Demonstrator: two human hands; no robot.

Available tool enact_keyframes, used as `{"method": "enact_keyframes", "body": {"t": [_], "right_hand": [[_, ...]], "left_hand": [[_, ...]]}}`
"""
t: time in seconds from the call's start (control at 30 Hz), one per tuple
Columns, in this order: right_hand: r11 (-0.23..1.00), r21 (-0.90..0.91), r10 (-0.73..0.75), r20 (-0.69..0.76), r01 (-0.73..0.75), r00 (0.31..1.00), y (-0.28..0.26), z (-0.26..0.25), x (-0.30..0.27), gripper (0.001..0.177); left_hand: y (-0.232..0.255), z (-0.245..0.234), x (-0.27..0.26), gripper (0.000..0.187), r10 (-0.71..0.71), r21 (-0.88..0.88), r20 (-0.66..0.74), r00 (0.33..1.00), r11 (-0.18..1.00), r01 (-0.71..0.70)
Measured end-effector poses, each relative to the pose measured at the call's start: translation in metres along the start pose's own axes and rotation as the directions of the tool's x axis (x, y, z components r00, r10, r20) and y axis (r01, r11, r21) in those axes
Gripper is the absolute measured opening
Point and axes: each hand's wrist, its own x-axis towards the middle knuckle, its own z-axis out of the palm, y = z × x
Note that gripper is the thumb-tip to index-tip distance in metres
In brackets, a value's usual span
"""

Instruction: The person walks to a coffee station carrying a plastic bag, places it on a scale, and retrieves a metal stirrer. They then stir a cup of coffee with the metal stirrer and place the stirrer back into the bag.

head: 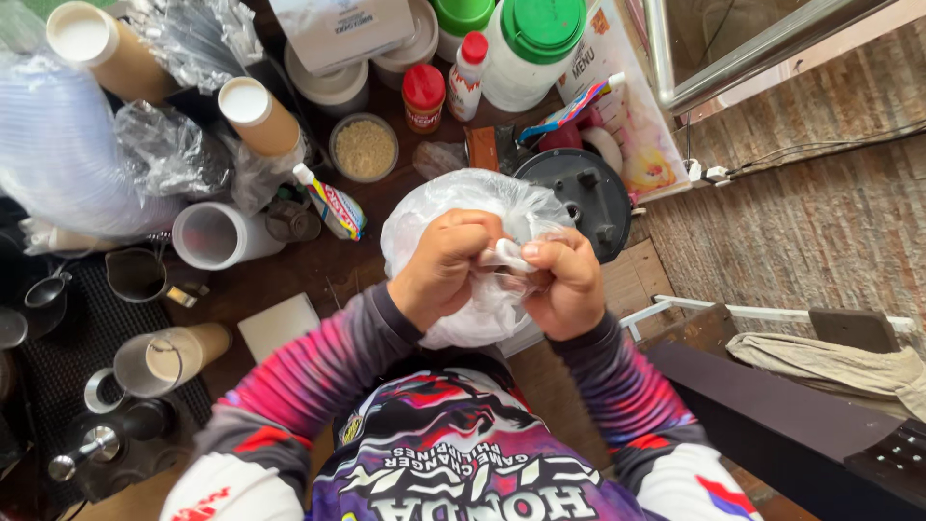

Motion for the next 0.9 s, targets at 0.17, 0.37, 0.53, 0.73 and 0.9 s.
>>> {"method": "enact_keyframes", "body": {"t": [0.17, 0.37, 0.53, 0.73, 0.9], "right_hand": [[0.916, 0.370, -0.156, -0.020, 0.152, 0.988, 0.029, -0.010, 0.016, 0.034], [0.791, 0.611, -0.103, 0.081, 0.032, 0.991, 0.041, -0.036, 0.028, 0.036], [0.911, 0.312, -0.295, 0.037, 0.270, 0.955, 0.028, -0.020, 0.029, 0.024], [0.389, -0.869, -0.008, 0.328, 0.305, 0.944, -0.046, 0.014, -0.010, 0.021], [0.099, -0.936, 0.245, 0.351, 0.337, 0.904, -0.065, 0.032, -0.014, 0.042]], "left_hand": [[-0.006, -0.002, 0.003, 0.024, 0.147, -0.340, -0.009, 0.989, 0.930, -0.141], [-0.020, -0.015, 0.007, 0.028, 0.257, -0.475, -0.004, 0.966, 0.850, -0.228], [-0.007, -0.015, -0.002, 0.023, 0.287, -0.246, 0.059, 0.956, 0.933, -0.265], [0.066, 0.008, -0.022, 0.022, 0.129, 0.838, 0.460, 0.878, 0.263, -0.478], [0.084, 0.040, -0.043, 0.029, -0.012, 0.879, 0.474, 0.881, -0.056, -0.474]]}}
